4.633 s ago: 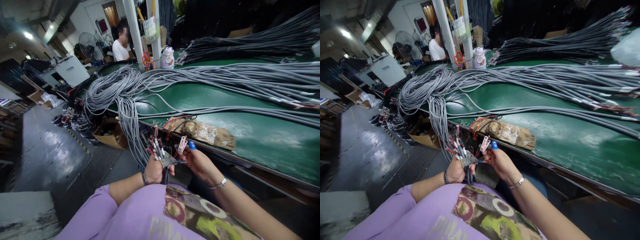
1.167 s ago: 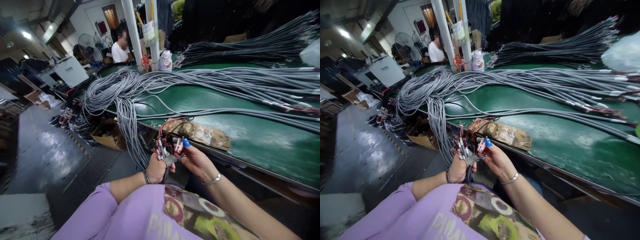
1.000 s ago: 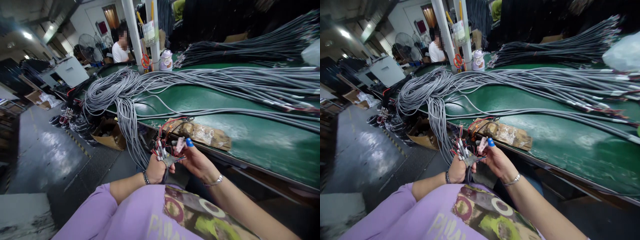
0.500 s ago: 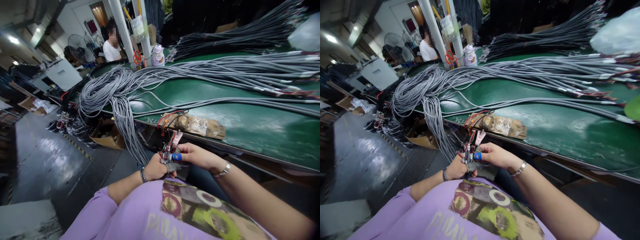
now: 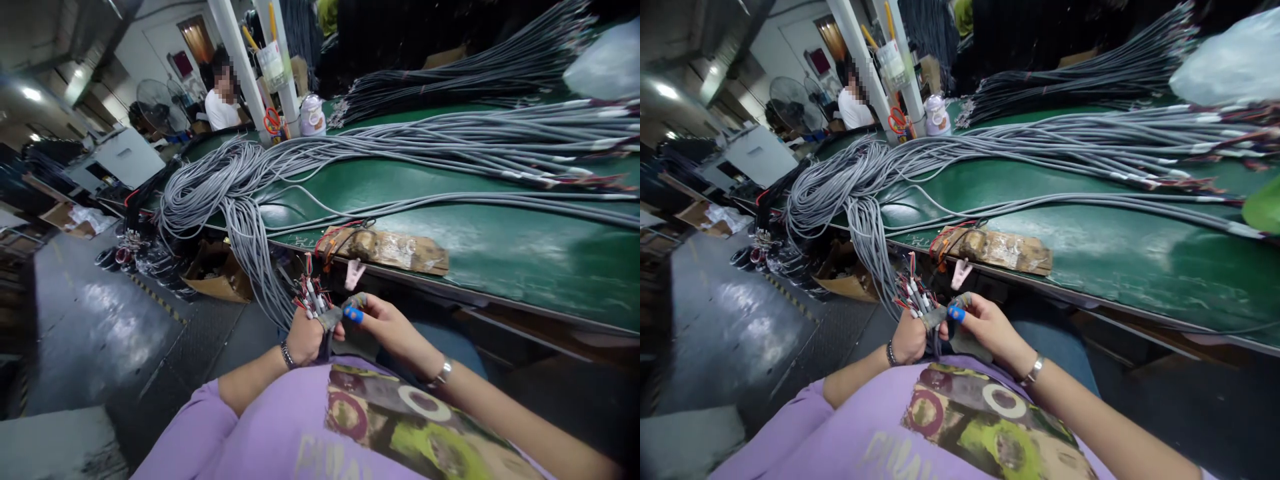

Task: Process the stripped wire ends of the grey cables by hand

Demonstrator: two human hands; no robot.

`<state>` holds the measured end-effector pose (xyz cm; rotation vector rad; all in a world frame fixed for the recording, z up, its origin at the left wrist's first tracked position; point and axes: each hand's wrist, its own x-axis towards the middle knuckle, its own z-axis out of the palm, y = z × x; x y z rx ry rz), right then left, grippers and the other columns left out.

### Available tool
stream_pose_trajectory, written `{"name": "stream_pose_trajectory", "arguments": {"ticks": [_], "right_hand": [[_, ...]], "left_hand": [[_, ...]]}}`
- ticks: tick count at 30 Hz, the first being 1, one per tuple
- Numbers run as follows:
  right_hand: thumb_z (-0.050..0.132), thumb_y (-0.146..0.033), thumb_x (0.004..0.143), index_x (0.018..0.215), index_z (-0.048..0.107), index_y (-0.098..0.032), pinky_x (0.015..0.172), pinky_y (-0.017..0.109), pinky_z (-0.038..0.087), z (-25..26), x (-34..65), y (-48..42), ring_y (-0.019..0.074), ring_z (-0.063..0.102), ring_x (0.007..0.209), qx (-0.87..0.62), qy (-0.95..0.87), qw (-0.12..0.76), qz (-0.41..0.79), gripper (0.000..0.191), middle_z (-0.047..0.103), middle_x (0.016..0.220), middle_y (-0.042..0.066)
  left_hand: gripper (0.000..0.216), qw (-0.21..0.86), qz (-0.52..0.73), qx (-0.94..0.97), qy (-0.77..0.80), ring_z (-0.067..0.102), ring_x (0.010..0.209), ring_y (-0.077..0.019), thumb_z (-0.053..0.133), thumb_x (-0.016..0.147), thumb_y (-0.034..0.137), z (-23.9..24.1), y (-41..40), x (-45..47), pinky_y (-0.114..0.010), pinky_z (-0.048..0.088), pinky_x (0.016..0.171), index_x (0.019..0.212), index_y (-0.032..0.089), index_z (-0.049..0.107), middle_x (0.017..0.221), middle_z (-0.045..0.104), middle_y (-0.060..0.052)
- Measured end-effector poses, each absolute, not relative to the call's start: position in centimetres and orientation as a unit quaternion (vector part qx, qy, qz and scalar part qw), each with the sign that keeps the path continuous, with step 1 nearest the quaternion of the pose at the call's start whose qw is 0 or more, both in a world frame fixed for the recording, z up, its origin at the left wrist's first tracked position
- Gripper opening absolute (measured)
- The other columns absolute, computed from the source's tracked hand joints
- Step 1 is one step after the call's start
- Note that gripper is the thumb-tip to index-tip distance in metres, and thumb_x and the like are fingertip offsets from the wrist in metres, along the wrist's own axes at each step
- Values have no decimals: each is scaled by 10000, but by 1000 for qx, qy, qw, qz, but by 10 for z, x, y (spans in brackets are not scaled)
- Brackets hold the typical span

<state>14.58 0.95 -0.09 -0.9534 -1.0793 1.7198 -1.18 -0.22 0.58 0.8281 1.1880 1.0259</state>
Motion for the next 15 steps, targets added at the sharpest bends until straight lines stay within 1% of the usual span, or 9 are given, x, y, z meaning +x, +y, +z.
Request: {"name": "stream_pose_trajectory", "arguments": {"ticks": [3,5,9,13,15], "right_hand": [[704,-434,749,728,549,-227,601,316,448,5,135,6,168,587,554,-324,-440,431,719,260,645,583,-9],[682,-422,776,747,542,-232,604,327,448,9,132,7,181,604,542,-298,-447,414,735,237,654,569,-6],[698,-463,750,754,574,-216,575,308,432,6,129,11,164,570,526,-305,-442,395,746,277,634,550,-2],[784,-489,634,700,604,-187,513,254,401,-8,128,13,93,443,488,-391,-372,410,735,358,549,564,-31],[775,-530,625,677,585,-190,512,258,418,-11,129,12,88,425,490,-420,-348,413,729,393,533,589,-30]], "left_hand": [[446,654,427,371,503,534,428,-113,799,564,509,9,-4,-15,-249,461,472,659,112,619,495,593,-14],[456,674,407,374,489,542,428,-121,806,549,512,12,-4,-18,-261,467,484,643,105,623,487,593,-24],[450,702,386,370,471,561,434,-141,818,525,494,17,-5,-26,-278,470,489,619,89,646,497,609,-52],[389,671,446,340,484,551,430,-126,823,533,438,12,-7,-28,-267,477,479,628,98,661,499,609,-35],[380,649,477,327,494,549,438,-120,823,533,435,9,-9,-26,-269,492,492,630,107,657,497,605,-23]]}}
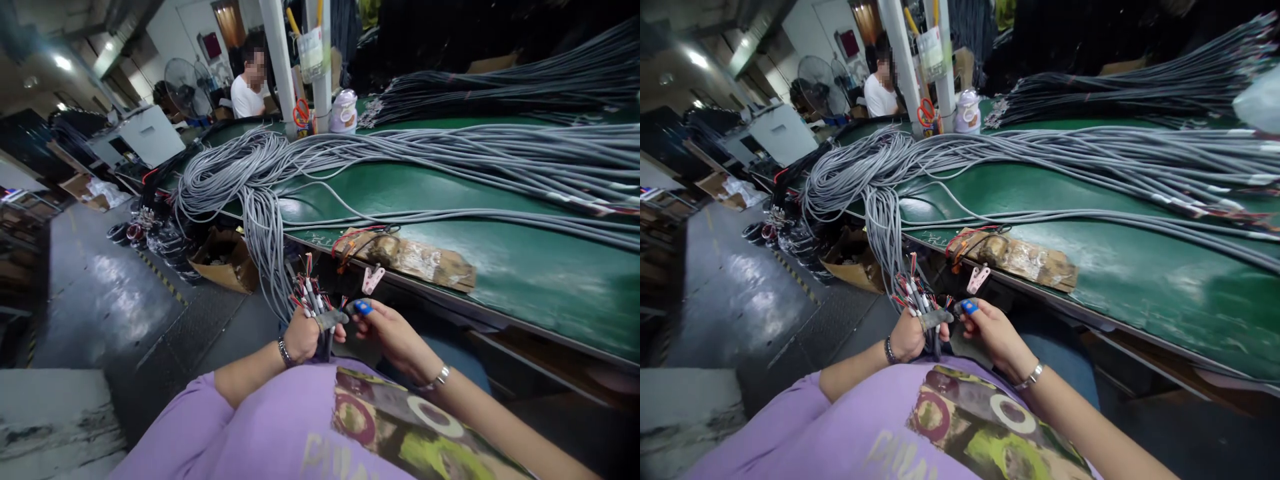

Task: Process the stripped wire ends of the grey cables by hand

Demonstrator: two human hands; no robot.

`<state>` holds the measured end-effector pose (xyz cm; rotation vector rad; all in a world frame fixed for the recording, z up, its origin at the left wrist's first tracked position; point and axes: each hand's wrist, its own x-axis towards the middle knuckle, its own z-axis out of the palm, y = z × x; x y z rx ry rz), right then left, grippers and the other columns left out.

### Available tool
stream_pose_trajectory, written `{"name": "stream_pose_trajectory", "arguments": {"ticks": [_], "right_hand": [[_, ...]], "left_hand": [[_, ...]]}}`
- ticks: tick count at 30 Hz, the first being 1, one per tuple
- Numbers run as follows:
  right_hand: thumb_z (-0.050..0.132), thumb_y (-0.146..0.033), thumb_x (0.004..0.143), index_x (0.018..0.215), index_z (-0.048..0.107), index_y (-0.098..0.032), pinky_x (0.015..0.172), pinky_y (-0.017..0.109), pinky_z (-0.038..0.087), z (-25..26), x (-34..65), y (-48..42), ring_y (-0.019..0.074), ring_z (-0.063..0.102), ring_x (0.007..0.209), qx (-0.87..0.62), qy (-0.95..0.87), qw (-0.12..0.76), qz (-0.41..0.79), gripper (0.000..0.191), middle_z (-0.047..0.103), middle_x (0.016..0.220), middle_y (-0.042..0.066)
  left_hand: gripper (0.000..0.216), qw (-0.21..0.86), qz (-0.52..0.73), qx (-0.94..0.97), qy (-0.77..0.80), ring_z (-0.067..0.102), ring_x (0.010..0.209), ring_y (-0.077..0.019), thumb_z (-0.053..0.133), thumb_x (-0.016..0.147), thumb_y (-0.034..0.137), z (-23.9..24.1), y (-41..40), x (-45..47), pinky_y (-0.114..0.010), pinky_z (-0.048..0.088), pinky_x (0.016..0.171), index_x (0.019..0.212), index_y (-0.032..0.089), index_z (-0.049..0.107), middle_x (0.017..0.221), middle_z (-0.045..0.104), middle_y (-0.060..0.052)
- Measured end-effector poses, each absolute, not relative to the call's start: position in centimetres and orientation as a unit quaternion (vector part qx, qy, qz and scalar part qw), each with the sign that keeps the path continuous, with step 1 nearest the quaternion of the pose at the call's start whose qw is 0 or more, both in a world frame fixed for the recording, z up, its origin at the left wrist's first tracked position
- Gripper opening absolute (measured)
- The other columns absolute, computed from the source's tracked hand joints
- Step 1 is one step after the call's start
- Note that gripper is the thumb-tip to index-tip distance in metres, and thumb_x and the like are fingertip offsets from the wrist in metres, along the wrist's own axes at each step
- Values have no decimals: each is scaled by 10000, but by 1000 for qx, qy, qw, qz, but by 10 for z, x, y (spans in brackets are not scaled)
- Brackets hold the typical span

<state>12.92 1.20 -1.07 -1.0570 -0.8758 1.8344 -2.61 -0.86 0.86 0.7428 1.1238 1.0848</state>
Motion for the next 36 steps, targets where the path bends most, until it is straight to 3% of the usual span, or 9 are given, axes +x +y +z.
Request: {"name": "stream_pose_trajectory", "arguments": {"ticks": [3,7,12,19,27,36], "right_hand": [[721,-581,664,669,569,-202,496,269,409,-6,131,9,105,430,495,-441,-402,412,688,408,522,575,-25],[762,-517,639,671,564,-219,488,273,373,7,129,8,132,462,512,-455,-501,396,620,360,550,545,-24],[724,-480,703,707,561,-225,521,282,391,10,130,8,154,529,534,-422,-514,361,654,302,623,558,-5],[717,-459,725,727,597,-234,547,312,445,8,127,4,169,550,502,-365,-510,386,677,255,616,524,-9],[773,-498,631,658,627,-196,467,264,311,-1,128,9,112,391,487,-468,-469,409,627,337,529,528,-23],[770,-520,626,631,586,-199,500,265,309,-6,129,7,111,379,515,-458,-452,410,647,370,486,524,-33]], "left_hand": [[397,620,482,341,516,564,454,-124,805,555,472,6,-10,-24,-273,508,516,608,117,634,509,614,-27],[383,605,436,412,524,594,483,-143,780,594,486,3,-11,-23,-269,509,533,626,134,632,540,640,-40],[378,621,417,432,504,586,477,-141,796,578,462,3,-11,-23,-261,501,533,726,146,653,531,634,-15],[387,663,346,477,462,560,468,-134,784,583,486,20,-8,-28,-254,474,513,557,136,620,492,603,-33],[460,636,452,376,500,566,459,-134,775,573,550,1,-10,-23,-256,469,495,621,123,609,495,599,-32],[420,629,511,309,498,524,406,-105,784,599,490,-5,-4,-21,-249,469,476,588,110,605,458,570,-12]]}}
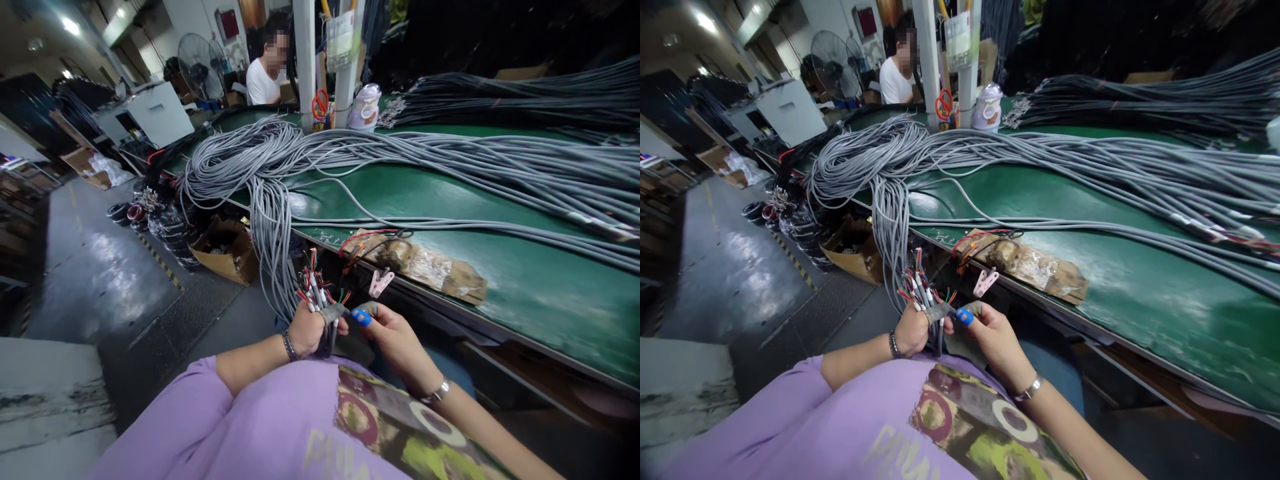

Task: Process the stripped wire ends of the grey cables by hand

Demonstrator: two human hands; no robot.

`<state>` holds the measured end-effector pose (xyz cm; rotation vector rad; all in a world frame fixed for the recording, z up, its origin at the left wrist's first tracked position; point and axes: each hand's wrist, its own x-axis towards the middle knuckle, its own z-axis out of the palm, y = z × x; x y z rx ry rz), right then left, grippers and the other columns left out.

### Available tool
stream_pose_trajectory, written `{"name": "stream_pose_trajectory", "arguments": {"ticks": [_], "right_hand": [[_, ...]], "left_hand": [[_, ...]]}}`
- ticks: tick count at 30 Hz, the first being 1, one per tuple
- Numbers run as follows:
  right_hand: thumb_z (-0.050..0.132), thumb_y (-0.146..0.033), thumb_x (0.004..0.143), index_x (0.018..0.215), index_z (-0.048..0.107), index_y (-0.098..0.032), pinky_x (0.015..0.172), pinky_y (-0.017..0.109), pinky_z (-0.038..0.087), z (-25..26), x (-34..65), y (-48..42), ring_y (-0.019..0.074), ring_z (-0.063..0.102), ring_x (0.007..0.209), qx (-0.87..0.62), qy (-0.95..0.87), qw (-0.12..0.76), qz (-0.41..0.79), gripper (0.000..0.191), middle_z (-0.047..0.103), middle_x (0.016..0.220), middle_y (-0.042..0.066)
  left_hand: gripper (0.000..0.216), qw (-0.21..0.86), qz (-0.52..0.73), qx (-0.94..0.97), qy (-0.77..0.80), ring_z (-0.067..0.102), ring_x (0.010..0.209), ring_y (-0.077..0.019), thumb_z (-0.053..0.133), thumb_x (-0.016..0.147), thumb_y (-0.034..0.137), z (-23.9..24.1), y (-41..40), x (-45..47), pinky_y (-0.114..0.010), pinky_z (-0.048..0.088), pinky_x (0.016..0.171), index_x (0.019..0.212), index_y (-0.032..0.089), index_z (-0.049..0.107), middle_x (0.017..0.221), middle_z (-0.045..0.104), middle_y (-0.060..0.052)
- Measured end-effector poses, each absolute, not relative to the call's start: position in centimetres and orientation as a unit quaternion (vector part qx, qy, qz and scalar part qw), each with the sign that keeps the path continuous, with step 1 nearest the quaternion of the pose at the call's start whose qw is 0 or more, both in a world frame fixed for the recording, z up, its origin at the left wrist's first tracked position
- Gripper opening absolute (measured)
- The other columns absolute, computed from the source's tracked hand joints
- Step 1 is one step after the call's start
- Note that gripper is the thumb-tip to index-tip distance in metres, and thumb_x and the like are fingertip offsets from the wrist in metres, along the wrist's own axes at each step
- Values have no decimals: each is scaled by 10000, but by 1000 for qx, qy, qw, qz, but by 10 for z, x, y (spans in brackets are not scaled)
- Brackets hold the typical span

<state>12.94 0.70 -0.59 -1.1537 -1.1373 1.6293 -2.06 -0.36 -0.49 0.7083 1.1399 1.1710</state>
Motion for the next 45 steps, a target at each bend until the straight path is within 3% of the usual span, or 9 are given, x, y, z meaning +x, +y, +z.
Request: {"name": "stream_pose_trajectory", "arguments": {"ticks": [5,11,16,23,35,41,45], "right_hand": [[761,-537,622,586,547,-192,507,263,334,-6,136,7,107,385,517,-448,-478,380,653,407,486,535,-29],[686,-555,706,790,606,-190,537,271,387,5,136,17,130,485,545,-443,-475,392,652,383,550,581,-17],[686,-478,746,756,586,-212,572,302,425,12,125,18,163,567,525,-370,-458,381,713,284,623,531,-5],[714,-449,736,716,558,-225,524,298,433,2,121,13,151,543,457,-370,-452,425,692,273,612,488,-26],[704,-452,736,719,534,-224,498,272,374,0,110,7,132,490,457,-372,-363,434,736,285,569,474,-35],[772,-475,673,824,655,-189,576,256,434,-11,131,11,123,535,595,-385,-355,439,730,343,613,666,-7],[703,-616,680,782,689,-193,606,264,502,-20,149,21,134,571,635,-383,-267,442,766,436,649,756,38]], "left_hand": [[423,632,503,310,502,523,399,-104,788,586,490,-4,0,-20,-237,456,450,599,107,610,457,571,-14],[446,644,476,327,502,547,418,-122,795,561,510,-3,-1,-17,-258,485,468,627,115,599,481,598,-22],[435,649,445,364,499,551,420,-126,777,595,511,-4,-1,-17,-254,478,467,606,118,590,469,588,-23],[432,641,407,412,504,556,435,-128,759,621,516,1,-3,-19,-267,490,487,580,115,604,498,604,-35],[427,601,503,342,518,536,407,-121,760,619,525,-8,-9,-13,-251,466,461,639,137,584,466,578,-3],[437,617,520,303,507,503,369,-106,798,558,501,1,-5,-15,-236,447,423,642,140,565,429,558,13],[439,657,498,304,478,503,367,-112,815,532,476,8,-2,-17,-239,443,409,678,142,572,437,569,11]]}}
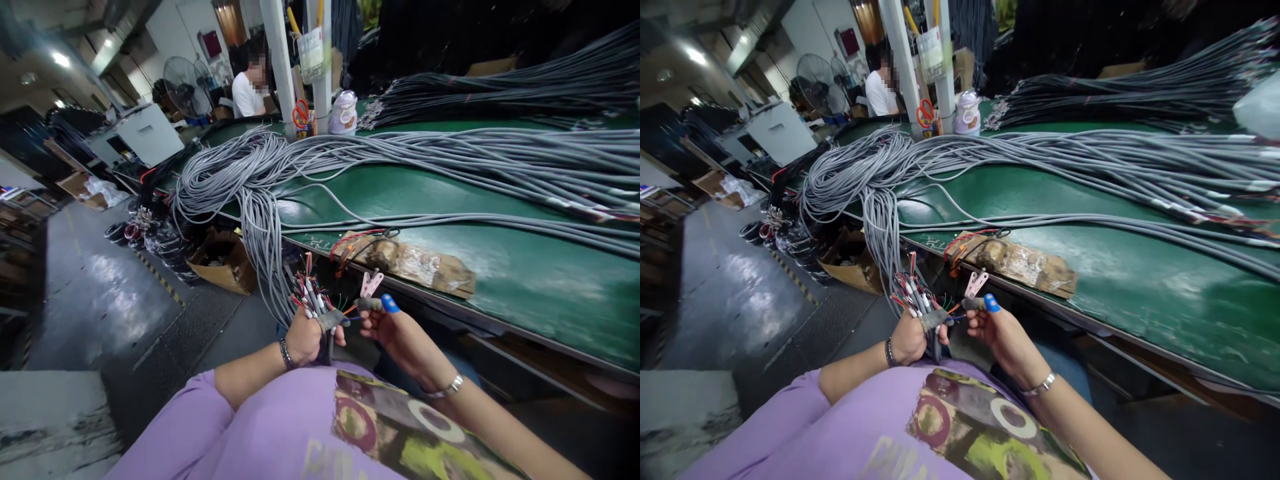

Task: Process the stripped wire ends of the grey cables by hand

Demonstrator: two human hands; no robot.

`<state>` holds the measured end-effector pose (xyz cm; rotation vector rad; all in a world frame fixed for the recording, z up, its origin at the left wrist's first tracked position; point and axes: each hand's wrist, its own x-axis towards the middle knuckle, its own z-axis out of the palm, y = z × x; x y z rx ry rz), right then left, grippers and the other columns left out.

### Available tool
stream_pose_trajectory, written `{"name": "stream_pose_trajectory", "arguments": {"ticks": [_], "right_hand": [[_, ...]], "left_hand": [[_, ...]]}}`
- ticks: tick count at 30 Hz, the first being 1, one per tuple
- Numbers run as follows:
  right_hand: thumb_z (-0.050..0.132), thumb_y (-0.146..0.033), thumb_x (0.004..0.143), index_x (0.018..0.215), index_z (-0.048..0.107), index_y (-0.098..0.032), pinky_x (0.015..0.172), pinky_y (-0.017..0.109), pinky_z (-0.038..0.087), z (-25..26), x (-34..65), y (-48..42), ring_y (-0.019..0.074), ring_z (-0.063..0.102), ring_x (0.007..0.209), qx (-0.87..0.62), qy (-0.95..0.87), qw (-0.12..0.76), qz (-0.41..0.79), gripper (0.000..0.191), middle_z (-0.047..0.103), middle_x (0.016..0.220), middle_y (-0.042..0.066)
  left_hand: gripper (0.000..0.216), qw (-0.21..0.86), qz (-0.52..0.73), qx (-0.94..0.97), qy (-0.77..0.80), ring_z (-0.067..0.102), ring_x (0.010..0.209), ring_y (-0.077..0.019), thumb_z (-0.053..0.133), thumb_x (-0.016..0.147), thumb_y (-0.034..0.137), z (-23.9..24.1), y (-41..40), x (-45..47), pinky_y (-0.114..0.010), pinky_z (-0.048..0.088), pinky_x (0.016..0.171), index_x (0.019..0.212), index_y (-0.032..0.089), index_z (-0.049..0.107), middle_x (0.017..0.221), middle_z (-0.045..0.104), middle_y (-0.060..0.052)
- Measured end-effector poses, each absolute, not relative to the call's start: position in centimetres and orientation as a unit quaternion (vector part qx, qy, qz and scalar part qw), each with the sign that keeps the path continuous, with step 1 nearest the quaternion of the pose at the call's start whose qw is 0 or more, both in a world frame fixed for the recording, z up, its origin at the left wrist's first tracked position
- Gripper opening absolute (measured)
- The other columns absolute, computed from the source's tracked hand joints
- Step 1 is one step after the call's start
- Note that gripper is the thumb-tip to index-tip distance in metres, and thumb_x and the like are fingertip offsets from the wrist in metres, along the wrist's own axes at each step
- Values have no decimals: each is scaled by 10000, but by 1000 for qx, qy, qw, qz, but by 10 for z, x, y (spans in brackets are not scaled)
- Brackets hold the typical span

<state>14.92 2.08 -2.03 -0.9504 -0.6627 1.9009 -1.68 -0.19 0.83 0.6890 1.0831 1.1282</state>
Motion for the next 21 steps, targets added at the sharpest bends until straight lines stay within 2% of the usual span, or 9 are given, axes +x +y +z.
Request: {"name": "stream_pose_trajectory", "arguments": {"ticks": [3,5,10,21], "right_hand": [[590,-654,761,788,700,-199,591,253,517,-19,154,34,137,586,637,-376,-242,442,778,469,658,768,52],[586,-633,781,803,704,-198,577,249,514,-15,153,44,134,580,621,-362,-242,444,783,450,653,743,44],[726,-562,692,823,712,-187,550,250,493,-2,144,54,127,553,586,-333,-236,468,784,398,625,671,7],[762,-549,652,737,680,-177,557,263,470,-6,137,54,143,557,602,-351,-218,520,747,390,653,698,26]], "left_hand": [[436,683,461,317,470,511,371,-119,822,521,465,12,0,-14,-237,429,403,663,137,571,438,571,1],[437,690,442,329,469,510,365,-122,817,523,474,14,2,-11,-241,419,397,616,130,565,431,564,-9],[410,705,437,326,454,493,362,-113,824,520,438,13,10,-5,-256,438,413,627,126,581,436,558,-1],[451,704,406,338,474,488,353,-106,815,505,496,17,17,3,-253,429,399,566,123,569,432,553,-10]]}}
